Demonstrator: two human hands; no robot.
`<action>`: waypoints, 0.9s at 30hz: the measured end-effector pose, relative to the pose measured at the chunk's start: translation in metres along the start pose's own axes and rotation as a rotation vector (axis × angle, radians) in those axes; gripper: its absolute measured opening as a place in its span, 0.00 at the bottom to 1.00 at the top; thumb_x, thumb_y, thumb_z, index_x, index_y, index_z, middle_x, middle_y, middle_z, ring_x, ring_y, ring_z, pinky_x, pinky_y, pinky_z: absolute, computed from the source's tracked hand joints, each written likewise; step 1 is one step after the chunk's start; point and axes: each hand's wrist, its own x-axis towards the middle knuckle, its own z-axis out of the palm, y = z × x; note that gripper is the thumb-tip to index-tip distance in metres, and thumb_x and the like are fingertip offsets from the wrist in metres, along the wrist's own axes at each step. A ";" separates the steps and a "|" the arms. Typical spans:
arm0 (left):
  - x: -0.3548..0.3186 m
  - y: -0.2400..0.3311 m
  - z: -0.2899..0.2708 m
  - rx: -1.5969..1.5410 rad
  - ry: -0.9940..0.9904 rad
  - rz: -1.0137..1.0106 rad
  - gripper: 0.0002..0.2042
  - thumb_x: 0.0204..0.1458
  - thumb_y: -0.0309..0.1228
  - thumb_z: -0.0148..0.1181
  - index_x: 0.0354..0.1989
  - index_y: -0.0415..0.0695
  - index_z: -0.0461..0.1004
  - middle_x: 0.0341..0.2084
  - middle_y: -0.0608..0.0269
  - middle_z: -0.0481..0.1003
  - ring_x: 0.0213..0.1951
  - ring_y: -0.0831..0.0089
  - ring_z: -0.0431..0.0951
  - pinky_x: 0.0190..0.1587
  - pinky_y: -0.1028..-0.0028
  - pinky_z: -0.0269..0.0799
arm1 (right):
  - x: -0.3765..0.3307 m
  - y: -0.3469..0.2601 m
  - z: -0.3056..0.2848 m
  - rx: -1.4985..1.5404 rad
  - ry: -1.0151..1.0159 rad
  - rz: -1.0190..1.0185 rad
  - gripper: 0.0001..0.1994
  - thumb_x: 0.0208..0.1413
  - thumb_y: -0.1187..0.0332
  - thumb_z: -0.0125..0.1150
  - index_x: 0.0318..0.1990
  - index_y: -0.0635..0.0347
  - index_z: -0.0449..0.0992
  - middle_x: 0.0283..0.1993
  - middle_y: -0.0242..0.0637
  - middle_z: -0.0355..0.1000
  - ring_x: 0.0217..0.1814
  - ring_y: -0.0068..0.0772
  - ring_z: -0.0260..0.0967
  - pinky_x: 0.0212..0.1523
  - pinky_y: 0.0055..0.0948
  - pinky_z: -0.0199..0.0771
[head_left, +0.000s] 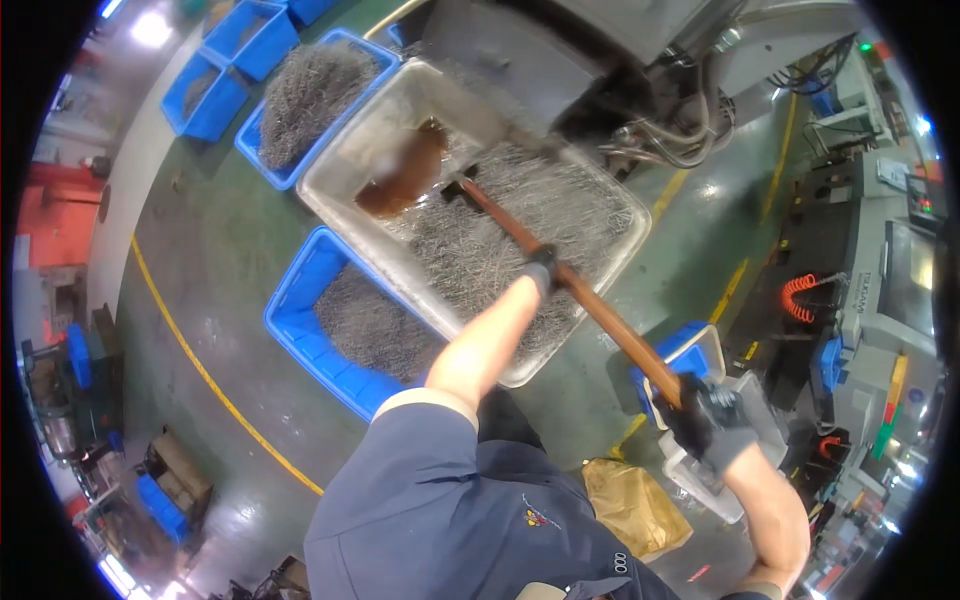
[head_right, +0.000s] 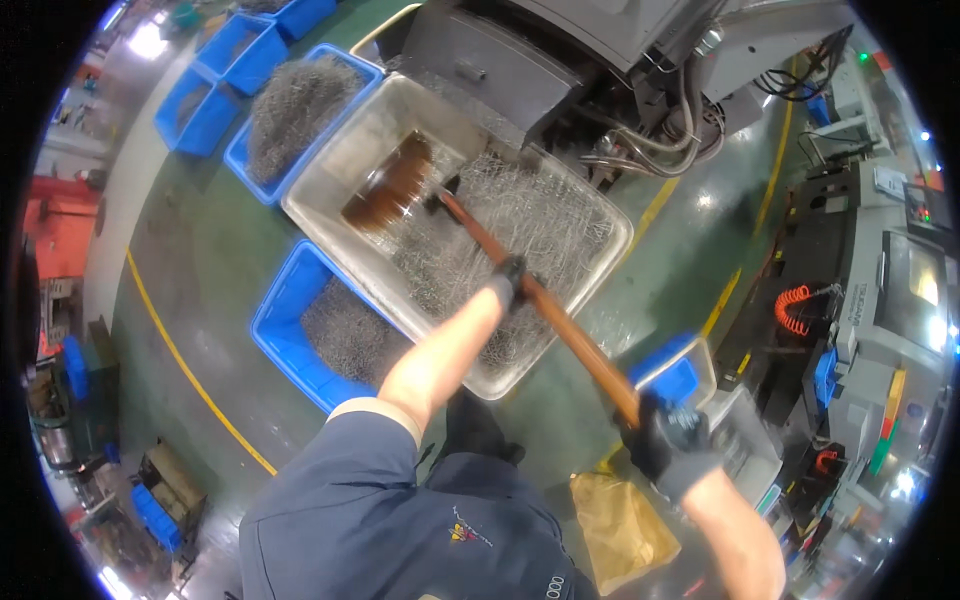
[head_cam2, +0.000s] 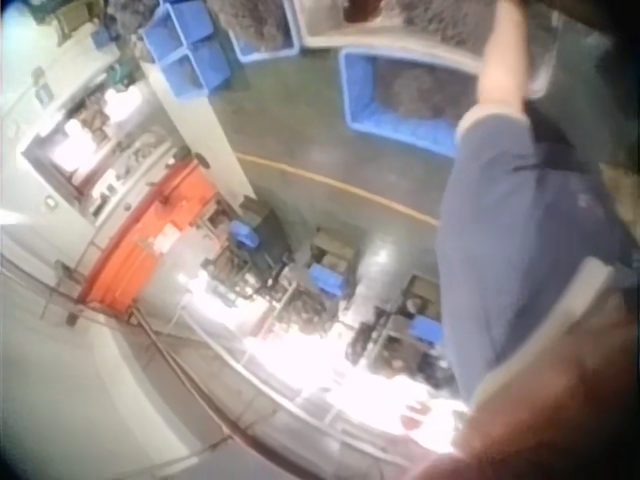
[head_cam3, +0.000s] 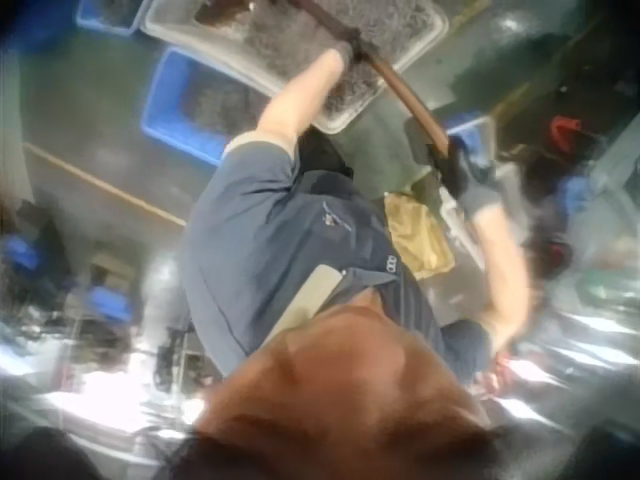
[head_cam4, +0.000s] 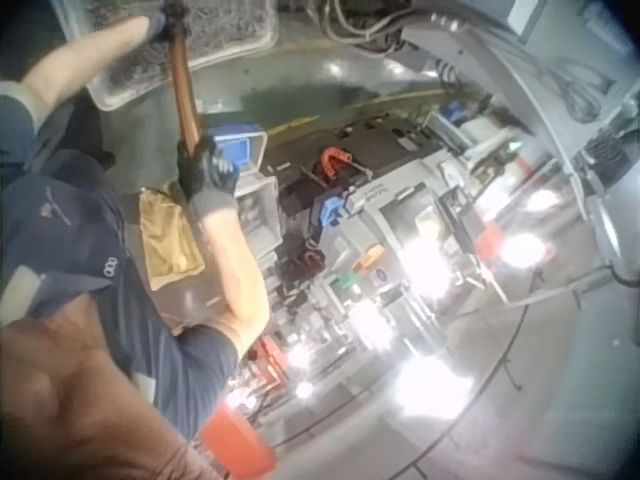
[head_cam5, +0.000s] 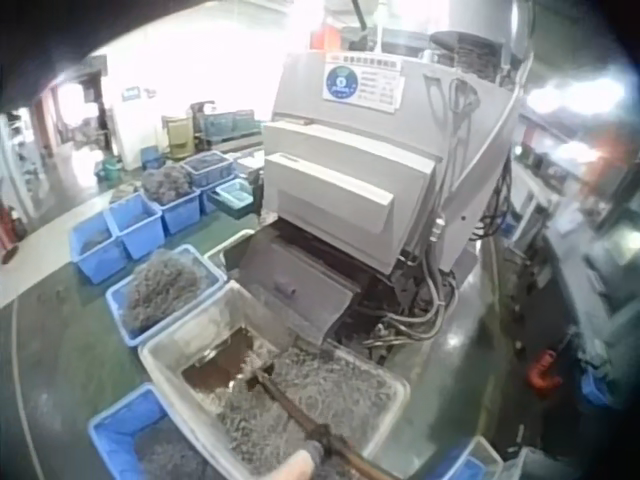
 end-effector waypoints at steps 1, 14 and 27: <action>-0.014 -0.008 -0.001 -0.007 -0.007 0.007 0.17 0.57 0.42 0.40 0.43 0.41 0.63 0.35 0.47 0.70 0.37 0.54 0.73 0.39 0.56 0.70 | -0.022 -0.034 -0.031 -0.281 -0.097 0.067 0.15 0.50 0.56 0.55 0.39 0.58 0.69 0.28 0.50 0.72 0.32 0.52 0.70 0.34 0.43 0.68; -0.112 -0.064 -0.003 -0.138 -0.132 -0.011 0.15 0.48 0.38 0.59 0.41 0.47 0.64 0.27 0.50 0.72 0.26 0.54 0.72 0.32 0.54 0.72 | -0.120 0.071 -0.020 -0.134 0.120 -0.033 0.17 0.43 0.61 0.64 0.41 0.58 0.73 0.32 0.48 0.73 0.33 0.50 0.71 0.33 0.39 0.71; -0.063 -0.196 0.015 -0.376 0.000 0.286 0.07 0.53 0.35 0.50 0.33 0.45 0.66 0.19 0.58 0.66 0.22 0.63 0.69 0.25 0.65 0.69 | -0.194 0.382 0.087 -0.294 0.138 0.133 0.14 0.39 0.63 0.63 0.36 0.56 0.74 0.32 0.48 0.73 0.34 0.50 0.71 0.35 0.43 0.71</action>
